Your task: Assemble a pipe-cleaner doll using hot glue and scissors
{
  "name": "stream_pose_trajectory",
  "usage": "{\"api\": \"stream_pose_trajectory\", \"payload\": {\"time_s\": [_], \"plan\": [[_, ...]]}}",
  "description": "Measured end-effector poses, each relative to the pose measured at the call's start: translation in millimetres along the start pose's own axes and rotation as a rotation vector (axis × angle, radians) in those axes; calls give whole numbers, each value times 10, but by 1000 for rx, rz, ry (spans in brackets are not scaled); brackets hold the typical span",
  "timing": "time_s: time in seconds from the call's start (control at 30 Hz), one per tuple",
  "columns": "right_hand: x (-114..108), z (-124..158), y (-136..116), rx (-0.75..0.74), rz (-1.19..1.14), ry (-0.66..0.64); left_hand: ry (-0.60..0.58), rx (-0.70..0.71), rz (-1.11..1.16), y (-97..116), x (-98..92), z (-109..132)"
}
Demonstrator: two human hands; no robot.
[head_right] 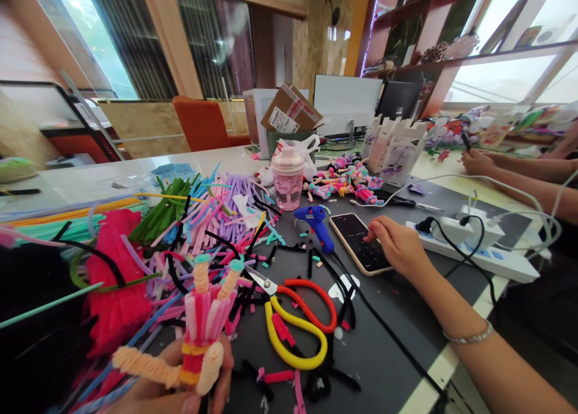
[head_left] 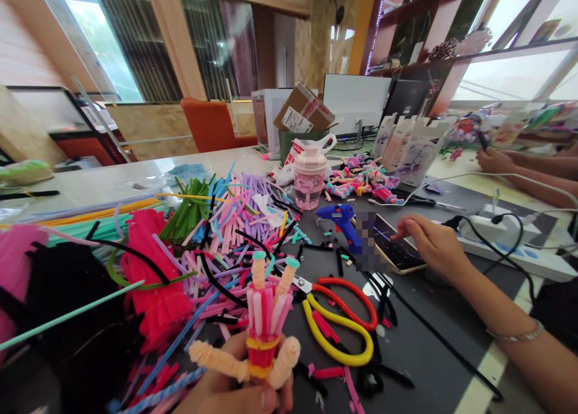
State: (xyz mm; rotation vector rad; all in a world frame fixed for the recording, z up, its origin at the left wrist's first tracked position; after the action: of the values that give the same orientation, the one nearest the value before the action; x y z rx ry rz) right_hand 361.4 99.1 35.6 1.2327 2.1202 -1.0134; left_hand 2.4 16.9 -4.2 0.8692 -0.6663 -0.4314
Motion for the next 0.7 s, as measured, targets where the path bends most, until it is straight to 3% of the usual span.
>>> {"api": "stream_pose_trajectory", "payload": {"time_s": [0.17,0.4,0.53,0.7], "plan": [[-81,43,-6,30,-84,90,-17,46,-2,-34,-36,-17],[19,38,18,20,-141,-78,-17,34,2,-43,-25,-19],[-32,41,19,15,-172,66,-35,49,2,-150,-55,-77],[132,39,16,-1,-244,-114,-29,54,17,-221,-84,-106]]}}
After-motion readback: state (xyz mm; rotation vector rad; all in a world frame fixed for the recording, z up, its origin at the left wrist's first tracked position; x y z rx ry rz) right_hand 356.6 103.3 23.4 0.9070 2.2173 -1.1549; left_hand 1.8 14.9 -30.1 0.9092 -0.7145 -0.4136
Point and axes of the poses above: each hand's wrist, its own z-axis away from the middle knuckle, its own x-axis out of the palm, y = z × x, the point moved 6 cm from there along -z, towards the middle knuckle, and after that the axes turned 13 degrees about -x, right-handed, at the moved point
